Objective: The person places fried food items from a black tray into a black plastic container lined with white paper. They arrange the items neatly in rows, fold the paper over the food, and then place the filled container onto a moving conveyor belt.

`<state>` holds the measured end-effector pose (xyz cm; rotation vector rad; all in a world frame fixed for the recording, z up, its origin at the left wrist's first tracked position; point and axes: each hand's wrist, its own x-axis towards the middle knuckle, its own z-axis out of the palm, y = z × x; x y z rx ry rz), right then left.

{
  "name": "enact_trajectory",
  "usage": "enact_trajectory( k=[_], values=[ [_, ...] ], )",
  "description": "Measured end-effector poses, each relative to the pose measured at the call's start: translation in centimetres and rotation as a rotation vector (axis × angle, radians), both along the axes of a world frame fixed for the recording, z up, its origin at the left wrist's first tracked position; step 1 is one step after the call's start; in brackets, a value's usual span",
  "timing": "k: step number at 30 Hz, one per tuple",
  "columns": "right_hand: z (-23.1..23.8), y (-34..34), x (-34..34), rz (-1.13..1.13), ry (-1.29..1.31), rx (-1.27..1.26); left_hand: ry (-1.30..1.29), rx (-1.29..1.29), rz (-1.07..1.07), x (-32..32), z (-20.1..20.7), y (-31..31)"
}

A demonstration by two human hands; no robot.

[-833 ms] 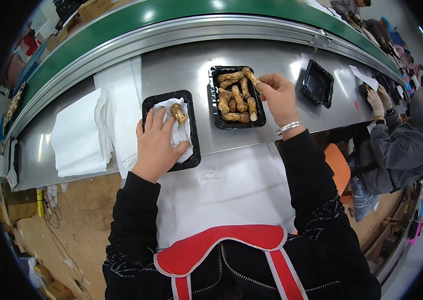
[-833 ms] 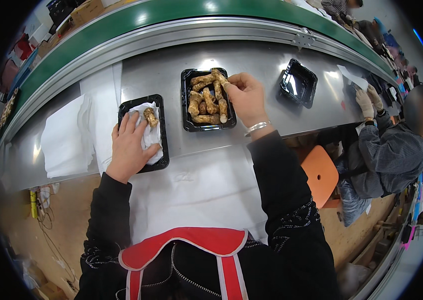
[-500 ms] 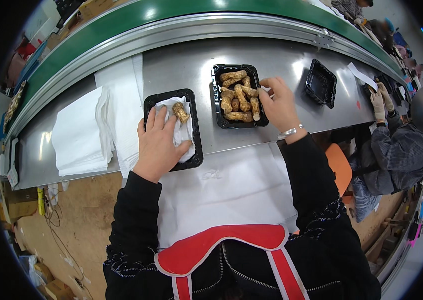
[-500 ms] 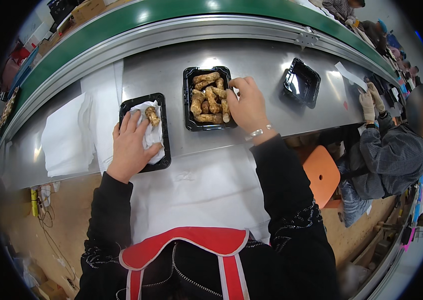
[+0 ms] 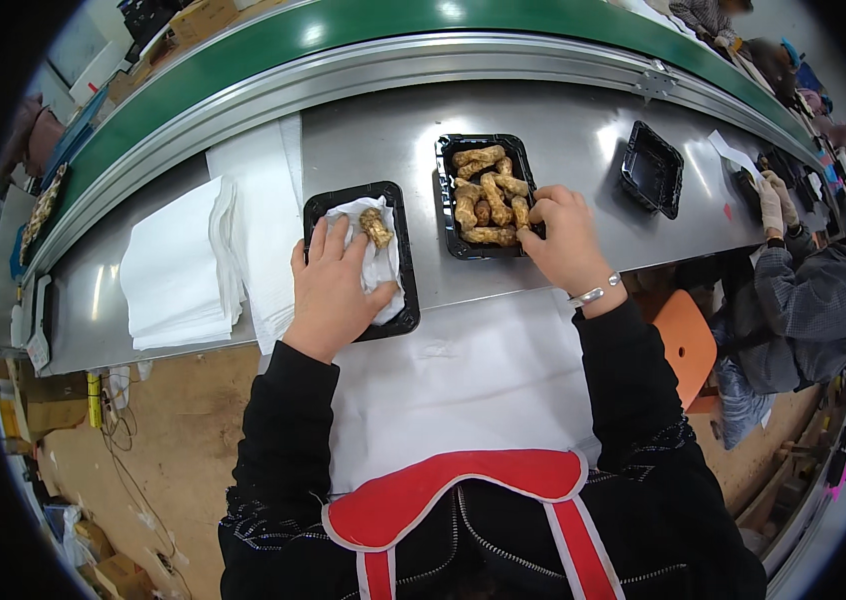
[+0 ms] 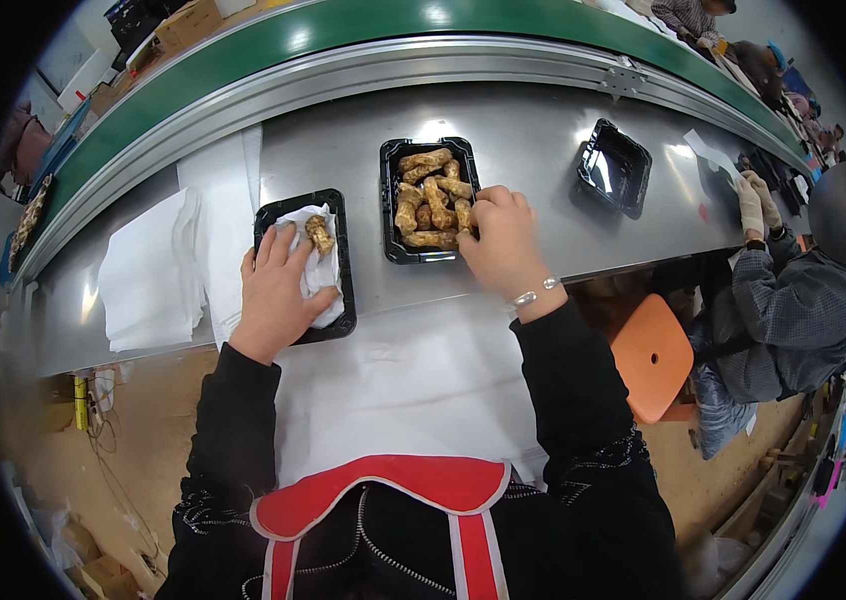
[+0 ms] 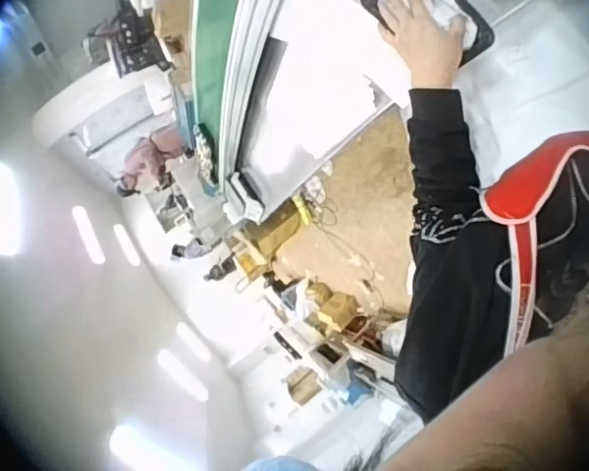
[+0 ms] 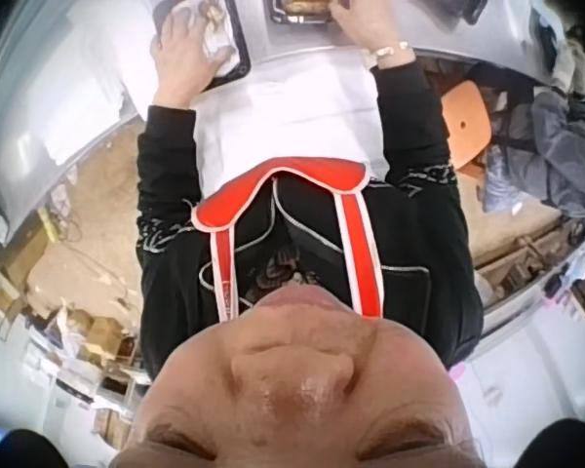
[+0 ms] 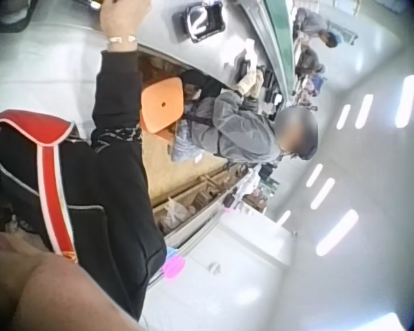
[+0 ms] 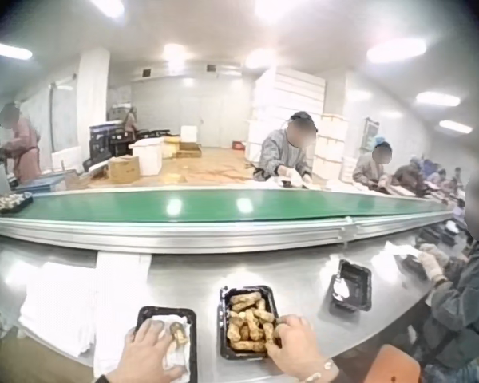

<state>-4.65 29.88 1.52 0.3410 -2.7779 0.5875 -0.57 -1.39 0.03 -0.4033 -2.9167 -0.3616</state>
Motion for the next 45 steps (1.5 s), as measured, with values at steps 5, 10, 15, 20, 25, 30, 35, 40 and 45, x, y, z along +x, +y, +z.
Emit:
enact_trajectory(
  k=[5,10,15,20,25,30,35,40,45],
  values=[
    [-0.2,0.1,0.1,-0.028,0.044,-0.032,-0.032,-0.029,0.025,0.2,0.3,0.1],
    [-0.5,1.5,-0.4,-0.066,0.145,-0.372,-0.017,-0.017,0.005,0.1,0.2,0.2],
    [1.9,2.0,0.4,-0.079,-0.242,-0.963,-0.029,-0.021,0.022,0.2,0.4,0.1],
    [2.9,1.3,1.3,-0.032,-0.418,-1.291,-0.015,-0.007,0.009,0.1,0.3,0.1],
    [3.2,-2.6,2.3,0.104,-0.337,-1.146,-0.018,-0.002,0.021,-0.1,0.6,0.3],
    [2.3,-7.2,3.5,0.258,-0.317,-0.944,0.012,0.011,0.019,0.0,-0.3,-0.1],
    [1.9,-7.6,3.7,0.289,-0.109,-0.795,0.01,0.019,0.016,0.2,-0.1,-0.2],
    [2.2,-7.8,4.1,0.339,0.075,-0.611,-0.018,-0.007,0.03,0.2,0.2,-0.1],
    [2.1,-8.3,4.1,0.383,0.229,-0.511,0.016,0.023,0.017,0.1,0.0,-0.1]
  ],
)
